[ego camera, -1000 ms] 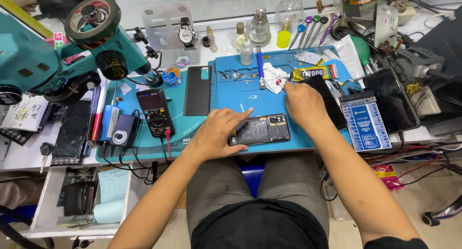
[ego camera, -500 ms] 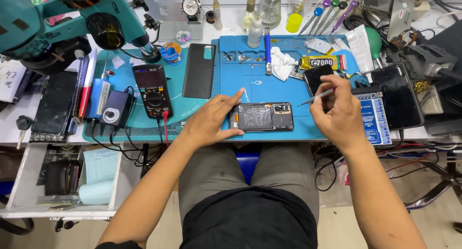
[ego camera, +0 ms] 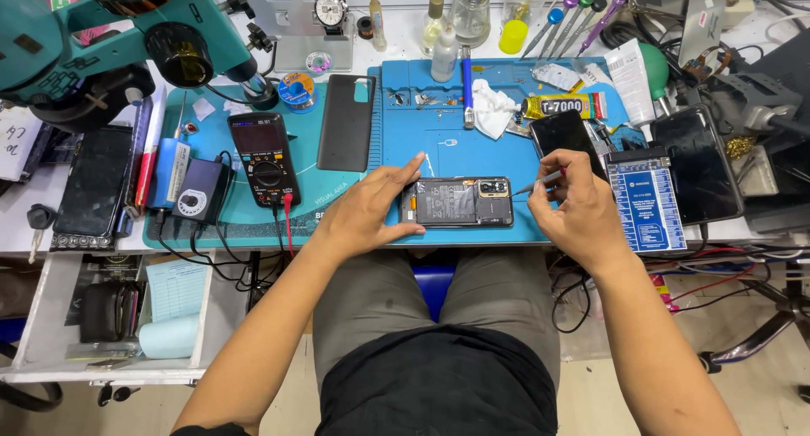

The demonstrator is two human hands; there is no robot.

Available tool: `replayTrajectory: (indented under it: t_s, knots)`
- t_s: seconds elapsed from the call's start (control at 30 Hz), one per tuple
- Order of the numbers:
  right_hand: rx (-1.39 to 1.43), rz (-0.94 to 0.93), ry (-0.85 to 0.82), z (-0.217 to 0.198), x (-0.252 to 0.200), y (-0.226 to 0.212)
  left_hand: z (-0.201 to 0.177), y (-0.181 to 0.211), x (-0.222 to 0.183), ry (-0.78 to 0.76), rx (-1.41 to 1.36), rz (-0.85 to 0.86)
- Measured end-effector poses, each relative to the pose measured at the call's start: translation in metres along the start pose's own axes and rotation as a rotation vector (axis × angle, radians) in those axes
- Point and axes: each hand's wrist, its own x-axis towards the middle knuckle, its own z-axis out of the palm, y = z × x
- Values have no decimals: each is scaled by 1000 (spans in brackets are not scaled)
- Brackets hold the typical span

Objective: Technician reassembling a mobile phone by installing internal components and attaching the back cover with adhesive.

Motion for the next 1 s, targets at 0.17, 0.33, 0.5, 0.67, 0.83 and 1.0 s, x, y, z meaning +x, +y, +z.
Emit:
replayTrajectory:
  t_s: [0.17,0.33,0.5,0.67,0.83,1.0]
  knots:
    - [-79,-36,12,2,1,0,-1,1,0,10,1,-5]
    - [-409,-130,40,7,2,9,-1,3,0,10,9,-15]
    - [-686,-199,71,6,5,-14,-1,3,-1,9,9,-21]
    - [-567,-182,-14,11,6,-1,0,2,-1,17,9,-27]
    - [-347,-134,-238,-10,20,-14,-1,3,-1,37,1,-5]
    - [-575,-274,-93,-6,24,-1,10,-6,-2,150,106,74]
